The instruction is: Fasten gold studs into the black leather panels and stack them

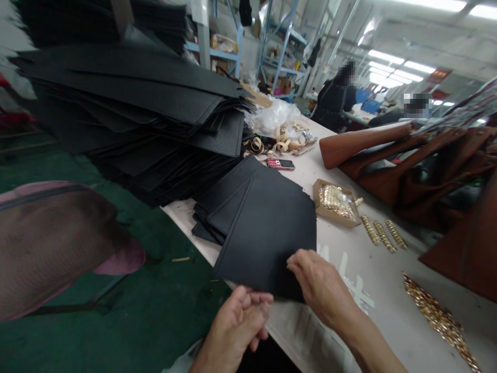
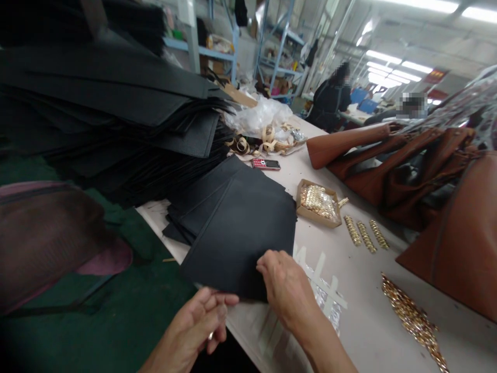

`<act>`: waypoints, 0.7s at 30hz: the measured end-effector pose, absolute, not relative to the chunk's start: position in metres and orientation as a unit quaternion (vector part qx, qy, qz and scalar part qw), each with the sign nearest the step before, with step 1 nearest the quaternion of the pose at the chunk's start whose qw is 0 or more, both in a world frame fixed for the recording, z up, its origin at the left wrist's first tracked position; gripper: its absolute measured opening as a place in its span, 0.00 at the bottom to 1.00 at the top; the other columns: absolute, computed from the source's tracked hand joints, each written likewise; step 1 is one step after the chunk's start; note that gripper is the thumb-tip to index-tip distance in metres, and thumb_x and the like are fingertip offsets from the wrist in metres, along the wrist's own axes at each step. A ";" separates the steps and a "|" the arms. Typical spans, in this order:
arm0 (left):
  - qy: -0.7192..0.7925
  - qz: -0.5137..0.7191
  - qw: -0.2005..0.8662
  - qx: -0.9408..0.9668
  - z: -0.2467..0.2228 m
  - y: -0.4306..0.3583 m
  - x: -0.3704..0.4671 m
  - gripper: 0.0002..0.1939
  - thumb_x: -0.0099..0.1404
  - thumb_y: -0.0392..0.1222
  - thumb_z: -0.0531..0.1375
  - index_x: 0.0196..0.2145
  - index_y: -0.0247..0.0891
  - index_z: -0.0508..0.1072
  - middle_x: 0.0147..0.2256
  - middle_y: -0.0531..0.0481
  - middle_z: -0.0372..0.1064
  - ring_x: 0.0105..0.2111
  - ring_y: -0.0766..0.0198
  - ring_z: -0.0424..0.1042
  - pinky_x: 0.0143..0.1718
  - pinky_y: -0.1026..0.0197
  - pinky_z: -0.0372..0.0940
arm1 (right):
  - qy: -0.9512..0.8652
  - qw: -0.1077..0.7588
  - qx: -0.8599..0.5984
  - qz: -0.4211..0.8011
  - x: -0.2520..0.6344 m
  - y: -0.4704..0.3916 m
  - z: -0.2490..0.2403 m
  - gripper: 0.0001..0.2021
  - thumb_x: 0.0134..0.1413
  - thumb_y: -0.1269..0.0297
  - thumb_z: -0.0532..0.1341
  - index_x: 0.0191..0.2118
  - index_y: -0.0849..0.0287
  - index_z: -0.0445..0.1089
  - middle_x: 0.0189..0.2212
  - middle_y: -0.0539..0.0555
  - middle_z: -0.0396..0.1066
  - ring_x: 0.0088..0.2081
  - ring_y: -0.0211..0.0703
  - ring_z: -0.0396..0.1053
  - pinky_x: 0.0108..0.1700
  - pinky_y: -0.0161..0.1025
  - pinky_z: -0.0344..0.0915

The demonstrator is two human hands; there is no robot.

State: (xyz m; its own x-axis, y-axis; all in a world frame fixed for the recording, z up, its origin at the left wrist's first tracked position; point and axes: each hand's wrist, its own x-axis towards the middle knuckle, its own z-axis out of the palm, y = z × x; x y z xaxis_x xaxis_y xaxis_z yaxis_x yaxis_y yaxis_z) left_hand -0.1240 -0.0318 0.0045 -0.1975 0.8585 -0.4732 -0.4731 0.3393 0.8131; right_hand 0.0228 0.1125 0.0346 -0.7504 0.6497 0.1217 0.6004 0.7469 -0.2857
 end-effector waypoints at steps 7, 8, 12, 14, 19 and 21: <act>0.713 0.368 0.542 0.249 -0.002 -0.039 -0.117 0.33 0.57 0.66 0.58 0.08 0.42 0.56 0.12 0.56 0.48 0.17 0.65 0.55 0.26 0.60 0.52 | -0.870 0.149 -0.320 0.343 0.076 0.048 0.032 0.09 0.66 0.66 0.57 0.41 0.55 0.75 0.33 0.52 0.73 0.35 0.40 0.71 0.37 0.36 0.67; 0.711 0.350 0.547 0.269 0.000 -0.040 -0.116 0.33 0.59 0.65 0.56 0.07 0.42 0.54 0.11 0.56 0.47 0.17 0.65 0.54 0.27 0.59 0.53 | -0.849 0.174 -0.346 0.359 0.082 0.045 0.032 0.09 0.66 0.65 0.57 0.42 0.54 0.76 0.32 0.52 0.73 0.34 0.39 0.71 0.36 0.36 0.67; 0.643 0.339 0.600 0.335 0.002 -0.041 -0.113 0.30 0.60 0.58 0.56 0.08 0.42 0.55 0.12 0.56 0.48 0.17 0.67 0.52 0.26 0.60 0.53 | -0.759 0.239 -0.446 0.410 0.097 0.038 0.030 0.12 0.65 0.62 0.57 0.47 0.55 0.76 0.31 0.52 0.73 0.33 0.39 0.72 0.36 0.36 0.69; 0.601 0.392 0.623 0.312 -0.002 -0.042 -0.110 0.24 0.58 0.54 0.61 0.12 0.40 0.62 0.15 0.57 0.52 0.18 0.68 0.52 0.23 0.62 0.51 | -0.687 0.257 -0.494 0.467 0.100 0.034 0.027 0.13 0.63 0.59 0.60 0.49 0.57 0.75 0.32 0.52 0.74 0.33 0.39 0.73 0.36 0.37 0.71; 0.549 0.432 0.673 0.241 -0.009 -0.040 -0.095 0.14 0.58 0.52 0.65 0.28 0.37 0.76 0.24 0.54 0.65 0.21 0.69 0.56 0.18 0.66 0.47 | -0.536 0.283 -0.530 0.593 0.099 0.032 0.013 0.14 0.51 0.55 0.69 0.38 0.61 0.76 0.27 0.52 0.76 0.29 0.39 0.75 0.35 0.36 0.73; 0.547 0.425 0.688 0.217 -0.009 -0.039 -0.090 0.14 0.58 0.51 0.65 0.26 0.36 0.75 0.24 0.54 0.65 0.21 0.70 0.54 0.17 0.67 0.45 | -0.507 0.284 -0.527 0.621 0.096 0.036 0.009 0.15 0.48 0.55 0.70 0.35 0.62 0.76 0.26 0.52 0.76 0.28 0.38 0.74 0.33 0.35 0.73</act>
